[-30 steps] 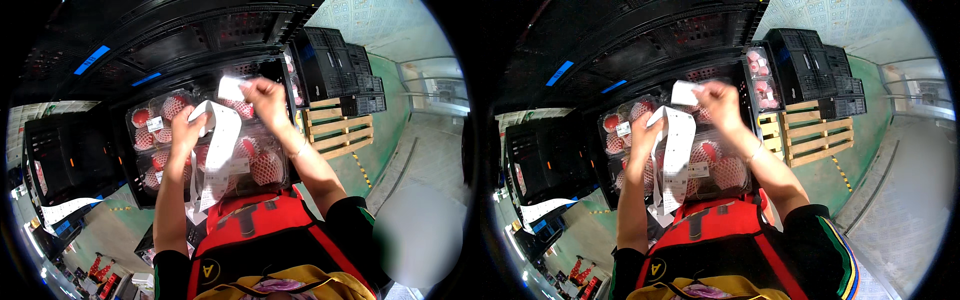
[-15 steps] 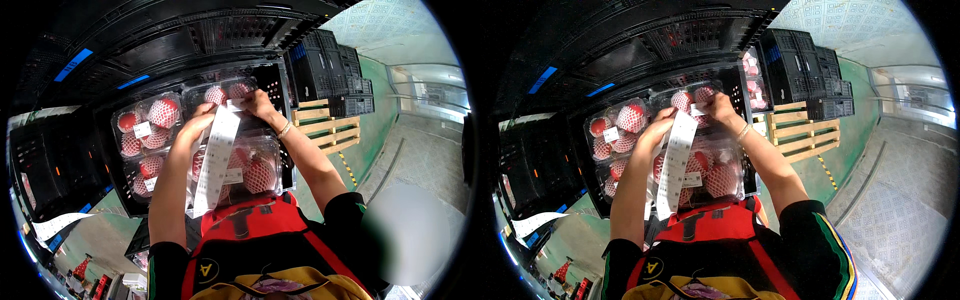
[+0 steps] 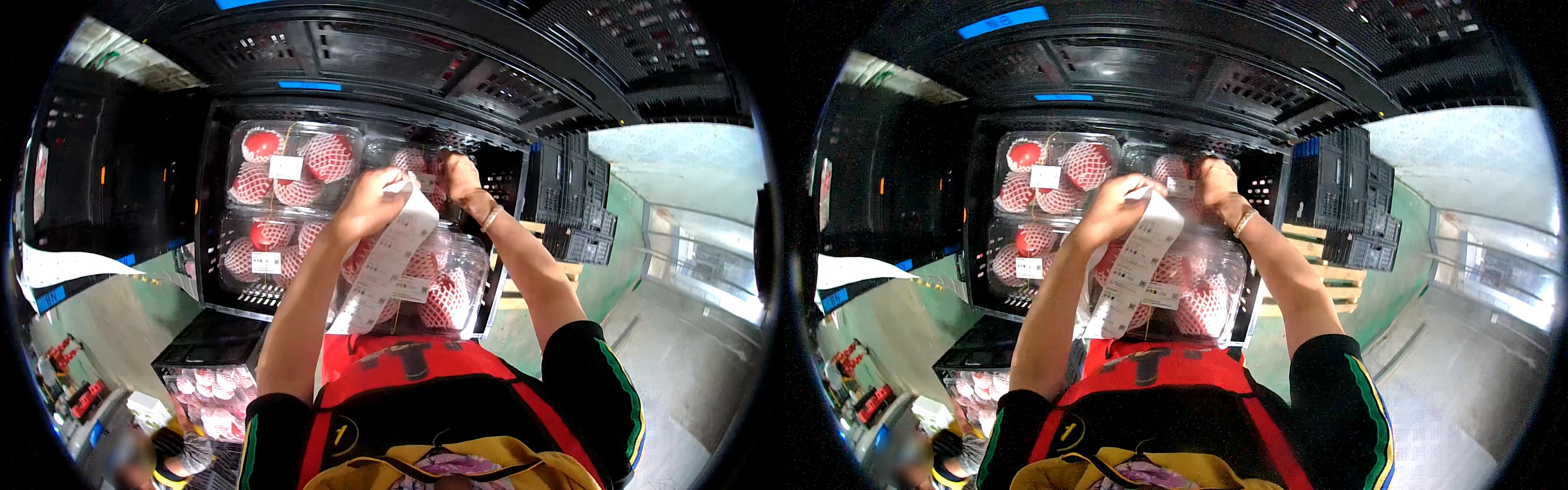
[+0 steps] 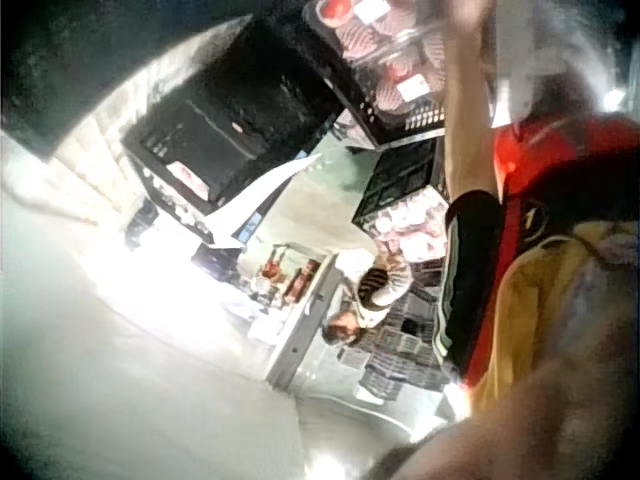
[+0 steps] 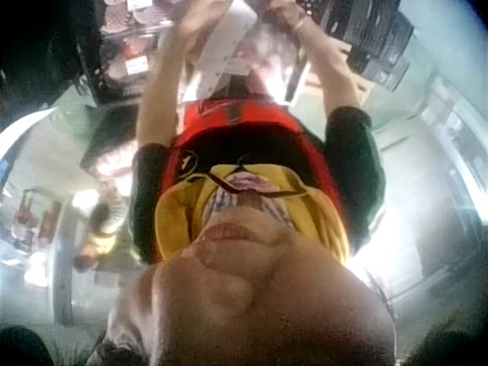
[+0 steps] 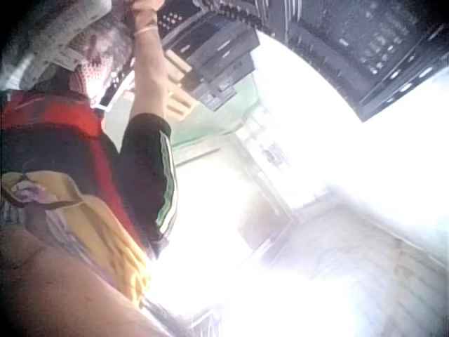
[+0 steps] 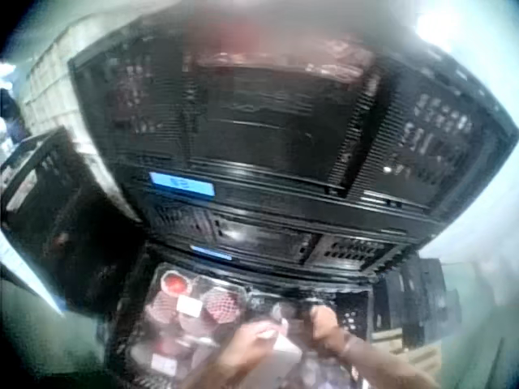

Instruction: The person labels plastic containers of fruit by hand using a roll of adhesive labels, placing them into a black crate and then moving the crate onto a stack.

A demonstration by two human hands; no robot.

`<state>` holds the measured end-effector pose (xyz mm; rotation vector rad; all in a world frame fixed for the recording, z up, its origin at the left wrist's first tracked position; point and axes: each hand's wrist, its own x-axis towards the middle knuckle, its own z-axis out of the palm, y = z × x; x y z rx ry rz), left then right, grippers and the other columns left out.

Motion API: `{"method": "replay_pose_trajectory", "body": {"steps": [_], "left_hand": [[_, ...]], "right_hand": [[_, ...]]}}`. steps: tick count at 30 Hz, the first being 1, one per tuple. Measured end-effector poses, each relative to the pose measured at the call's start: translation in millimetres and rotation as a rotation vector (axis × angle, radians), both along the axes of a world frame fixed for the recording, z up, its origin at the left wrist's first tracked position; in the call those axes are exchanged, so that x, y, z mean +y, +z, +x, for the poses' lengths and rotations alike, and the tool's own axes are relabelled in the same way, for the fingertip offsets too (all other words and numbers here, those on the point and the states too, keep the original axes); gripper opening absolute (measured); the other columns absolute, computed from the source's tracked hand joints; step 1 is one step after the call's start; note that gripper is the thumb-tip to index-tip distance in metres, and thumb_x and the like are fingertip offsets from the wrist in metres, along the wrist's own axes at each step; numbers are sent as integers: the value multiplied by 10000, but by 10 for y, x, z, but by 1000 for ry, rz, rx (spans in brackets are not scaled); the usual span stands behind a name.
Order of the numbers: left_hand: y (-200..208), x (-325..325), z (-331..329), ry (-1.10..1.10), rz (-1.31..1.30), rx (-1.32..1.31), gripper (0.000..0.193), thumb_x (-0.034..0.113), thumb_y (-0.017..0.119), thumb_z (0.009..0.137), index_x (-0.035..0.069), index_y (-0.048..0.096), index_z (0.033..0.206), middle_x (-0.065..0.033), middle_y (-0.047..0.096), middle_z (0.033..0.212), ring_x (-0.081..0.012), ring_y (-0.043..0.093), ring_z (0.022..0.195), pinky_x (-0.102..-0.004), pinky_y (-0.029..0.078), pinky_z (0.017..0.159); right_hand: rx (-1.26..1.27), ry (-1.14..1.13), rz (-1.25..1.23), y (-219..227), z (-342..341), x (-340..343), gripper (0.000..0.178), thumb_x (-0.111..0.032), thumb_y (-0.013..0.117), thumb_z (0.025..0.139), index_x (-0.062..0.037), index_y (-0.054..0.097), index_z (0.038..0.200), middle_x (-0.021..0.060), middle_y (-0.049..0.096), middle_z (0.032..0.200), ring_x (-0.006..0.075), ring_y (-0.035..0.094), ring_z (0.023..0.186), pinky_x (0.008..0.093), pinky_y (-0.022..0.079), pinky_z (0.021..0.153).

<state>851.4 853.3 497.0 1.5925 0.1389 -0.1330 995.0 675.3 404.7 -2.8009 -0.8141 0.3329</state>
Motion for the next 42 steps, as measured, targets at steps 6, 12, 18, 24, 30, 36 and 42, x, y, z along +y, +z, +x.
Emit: {"method": "replay_pose_trajectory", "body": {"steps": [6, 12, 18, 24, 30, 36, 42], "left_hand": [[509, 252, -948, 209, -123, -99, 147, -77, 620, 736, 49, 562, 783, -2, 578, 752, -68, 525, 710, -222, 432, 645], [540, 197, -1599, 439, -395, -60, 155, -96, 580, 770, 48, 523, 765, 12, 569, 751, -47, 504, 697, -200, 412, 651], [592, 165, -1883, 424, -331, -64, 161, -110, 555, 782, 30, 594, 851, 3, 612, 812, -56, 543, 755, -211, 437, 710], [567, 405, -2085, 419, -290, -121, 85, -50, 608, 813, 7, 628, 872, -26, 650, 873, -69, 578, 821, -231, 465, 751], [509, 760, -2088, 489, -334, -181, 113, -45, 602, 812, 39, 542, 860, -61, 640, 899, -89, 599, 795, -234, 486, 699], [479, 1029, -1884, 580, -237, -219, 128, -37, 598, 813, 1, 607, 935, -7, 630, 787, -69, 583, 713, -221, 485, 675], [298, 1257, -1777, 630, -226, -262, 106, 17, 645, 816, 18, 558, 756, 22, 607, 755, -28, 520, 692, -202, 440, 605]], "right_hand": [[826, -27, 471, 56, -262, 1135, 670, -333, 759, 753, -29, 436, 1254, 169, 593, 1086, 229, 594, 993, 335, 534, 777], [1446, -371, 882, 98, -505, 1434, 618, -322, 733, 775, 6, 476, 1232, 118, 591, 1159, 215, 581, 1029, 311, 490, 828], [1445, -313, 759, 276, -305, 913, 443, -216, 684, 828, -17, 542, 1198, 95, 604, 1157, 167, 589, 995, 323, 510, 844], [1156, -401, 808, 703, -264, -441, 473, -169, 697, 814, 10, 521, 1215, 96, 628, 1105, 178, 602, 989, 325, 523, 810], [-319, 204, 8, 1561, -665, -503, 499, -99, 726, 694, 18, 547, 1145, 224, 628, 1003, 392, 610, 871, 396, 503, 799], [969, 328, 823, 1828, -1691, 1038, 311, -177, 619, 891, -25, 587, 1160, 39, 639, 949, 95, 588, 874, 247, 496, 779], [942, 146, 921, 1721, -2037, 1680, 187, -52, 662, 838, 3, 645, 1016, 32, 658, 888, 71, 590, 836, 230, 501, 740]]}}
